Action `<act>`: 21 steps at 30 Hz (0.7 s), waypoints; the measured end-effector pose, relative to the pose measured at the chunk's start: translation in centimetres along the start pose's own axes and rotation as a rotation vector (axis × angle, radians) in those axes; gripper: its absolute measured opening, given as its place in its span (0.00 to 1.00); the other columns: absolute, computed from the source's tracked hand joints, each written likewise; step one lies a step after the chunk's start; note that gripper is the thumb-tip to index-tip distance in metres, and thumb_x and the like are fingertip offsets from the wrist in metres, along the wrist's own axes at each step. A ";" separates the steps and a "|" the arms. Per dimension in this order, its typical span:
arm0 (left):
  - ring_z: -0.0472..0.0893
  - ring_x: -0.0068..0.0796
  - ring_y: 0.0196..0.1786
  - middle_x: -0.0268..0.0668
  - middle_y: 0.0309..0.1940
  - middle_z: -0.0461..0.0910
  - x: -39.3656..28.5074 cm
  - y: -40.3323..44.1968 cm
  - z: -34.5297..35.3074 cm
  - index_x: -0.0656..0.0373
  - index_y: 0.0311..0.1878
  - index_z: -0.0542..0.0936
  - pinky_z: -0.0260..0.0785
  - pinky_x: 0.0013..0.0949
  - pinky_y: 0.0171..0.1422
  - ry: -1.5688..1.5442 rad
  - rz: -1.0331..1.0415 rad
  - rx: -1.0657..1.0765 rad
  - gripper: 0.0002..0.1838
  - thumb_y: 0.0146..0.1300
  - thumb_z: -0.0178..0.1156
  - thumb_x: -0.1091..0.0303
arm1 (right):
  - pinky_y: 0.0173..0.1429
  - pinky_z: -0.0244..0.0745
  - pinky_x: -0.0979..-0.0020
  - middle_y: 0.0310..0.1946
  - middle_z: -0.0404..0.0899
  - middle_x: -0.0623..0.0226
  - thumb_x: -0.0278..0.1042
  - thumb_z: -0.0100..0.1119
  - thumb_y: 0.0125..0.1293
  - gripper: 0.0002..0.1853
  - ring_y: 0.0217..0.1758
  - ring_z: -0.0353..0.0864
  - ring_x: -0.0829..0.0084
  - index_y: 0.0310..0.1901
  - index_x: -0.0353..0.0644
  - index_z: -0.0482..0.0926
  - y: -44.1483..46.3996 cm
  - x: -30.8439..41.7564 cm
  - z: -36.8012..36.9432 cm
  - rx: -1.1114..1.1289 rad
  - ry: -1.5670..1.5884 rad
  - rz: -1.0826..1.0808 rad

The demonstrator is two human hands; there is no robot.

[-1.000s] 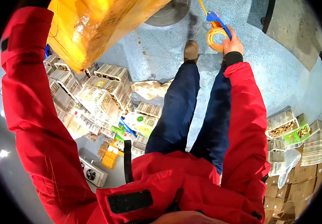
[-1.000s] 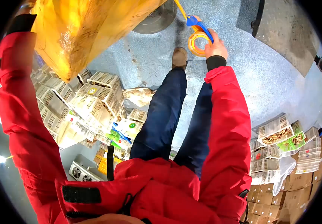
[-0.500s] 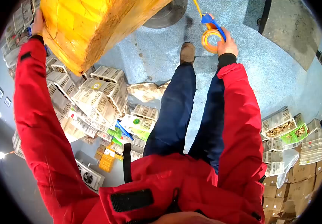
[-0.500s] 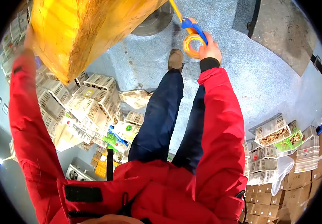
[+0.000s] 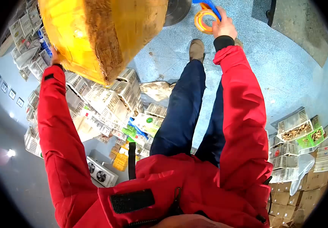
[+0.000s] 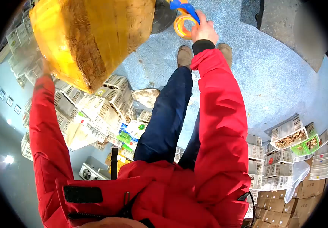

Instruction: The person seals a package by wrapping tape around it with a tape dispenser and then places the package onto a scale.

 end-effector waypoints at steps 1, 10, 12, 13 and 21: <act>0.76 0.37 0.43 0.38 0.42 0.76 3.1 -1.3 0.4 0.56 0.55 0.70 0.69 0.35 0.47 -0.217 -0.140 0.013 0.40 0.58 0.35 0.29 | 0.41 0.72 0.55 0.40 0.75 0.55 0.37 0.55 0.52 0.30 0.38 0.78 0.51 0.58 0.75 0.63 -0.4 -0.7 0.1 0.029 -0.008 0.001; 0.75 0.38 0.46 0.39 0.44 0.77 9.2 -31.3 9.3 0.66 0.52 0.71 0.65 0.36 0.54 -0.701 -0.684 -0.101 0.47 0.52 0.39 0.25 | 0.42 0.75 0.57 0.42 0.73 0.56 0.32 0.54 0.52 0.33 0.39 0.78 0.54 0.59 0.75 0.62 -10.4 -11.7 5.4 0.326 -0.091 -0.085; 0.75 0.37 0.45 0.39 0.43 0.77 5.5 -37.3 12.5 0.66 0.51 0.71 0.65 0.35 0.55 -0.801 -0.711 -0.091 0.44 0.55 0.41 0.28 | 0.43 0.75 0.57 0.45 0.73 0.56 0.30 0.53 0.51 0.34 0.43 0.78 0.54 0.60 0.75 0.61 -11.5 -13.5 5.2 0.330 0.001 -0.081; 0.75 0.37 0.44 0.40 0.43 0.77 3.8 -39.7 13.6 0.66 0.51 0.71 0.65 0.34 0.55 -0.767 -0.785 -0.156 0.43 0.55 0.42 0.30 | 0.43 0.75 0.57 0.46 0.73 0.55 0.29 0.53 0.51 0.34 0.43 0.78 0.54 0.60 0.75 0.61 -10.8 -14.5 4.6 0.273 0.048 -0.078; 0.63 0.48 0.64 0.54 0.58 0.65 -19.4 -52.5 26.9 0.75 0.60 0.59 0.57 0.42 0.67 -1.154 -0.869 0.211 0.44 0.59 0.47 0.38 | 0.45 0.73 0.57 0.46 0.73 0.58 0.31 0.55 0.52 0.33 0.43 0.77 0.51 0.59 0.77 0.61 -3.4 -14.7 -4.3 0.208 -0.055 0.058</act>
Point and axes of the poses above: each hand's wrist, its own y-axis towards the middle knuckle, its own z-axis out of the palm, x = y × z, the point moved 4 cm from there along y, towards the middle knuckle
